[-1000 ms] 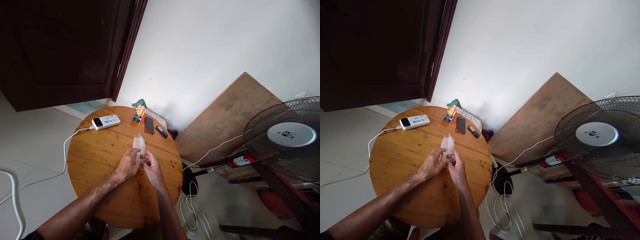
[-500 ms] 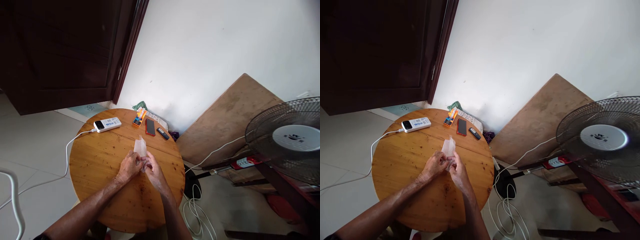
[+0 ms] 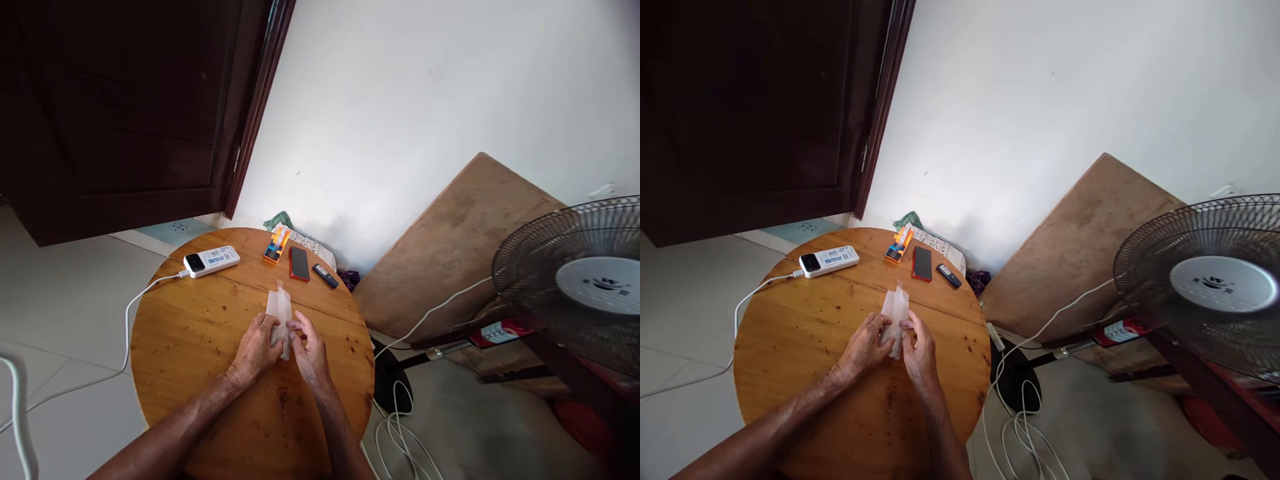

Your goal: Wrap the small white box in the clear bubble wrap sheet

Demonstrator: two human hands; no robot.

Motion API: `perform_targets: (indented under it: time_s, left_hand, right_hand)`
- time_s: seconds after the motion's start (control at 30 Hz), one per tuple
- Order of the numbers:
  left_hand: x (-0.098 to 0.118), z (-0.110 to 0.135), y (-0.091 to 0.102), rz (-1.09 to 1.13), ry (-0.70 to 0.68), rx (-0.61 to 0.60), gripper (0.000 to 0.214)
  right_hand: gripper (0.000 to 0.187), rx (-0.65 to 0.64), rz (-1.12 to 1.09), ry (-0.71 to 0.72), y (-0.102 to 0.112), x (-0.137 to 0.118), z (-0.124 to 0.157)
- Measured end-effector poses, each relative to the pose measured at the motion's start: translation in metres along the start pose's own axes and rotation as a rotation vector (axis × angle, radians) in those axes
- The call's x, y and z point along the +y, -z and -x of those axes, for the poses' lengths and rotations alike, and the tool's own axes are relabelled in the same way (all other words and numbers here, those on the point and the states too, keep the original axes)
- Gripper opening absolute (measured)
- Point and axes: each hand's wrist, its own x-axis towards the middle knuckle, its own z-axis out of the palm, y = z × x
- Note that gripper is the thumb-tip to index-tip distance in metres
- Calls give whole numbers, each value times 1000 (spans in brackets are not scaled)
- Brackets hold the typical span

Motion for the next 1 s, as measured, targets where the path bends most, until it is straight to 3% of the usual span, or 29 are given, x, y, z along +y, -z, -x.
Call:
perform_targets:
  time_s: [0.23, 0.43, 0.53, 0.63, 0.77, 0.9, 1.0]
  left_hand:
    - [4, 5, 3, -189, -189, 10, 40]
    - [8, 1, 10, -237, -260, -70, 32]
    - [10, 0, 11, -245, -235, -72, 24]
    - [10, 1, 10, -243, -231, -60, 24]
    - [8, 2, 7, -234, -252, -36, 25]
    - [4, 1, 4, -216, -279, 6, 26]
    - [1, 1, 4, -184, -289, 23, 27]
  right_hand:
    - [41, -24, 136, 94, -1, 6, -3]
    - [41, -82, -65, 13, 0, 8, -9]
    - [37, -4, -146, -69, 5, 7, -18]
    - [37, 71, -206, -247, 9, 10, -34]
    - [48, -58, -337, -516, 7, 12, -58]
    - [29, -215, -438, -522, -6, 8, -73]
    - [23, -205, -490, -485, -15, 4, -76]
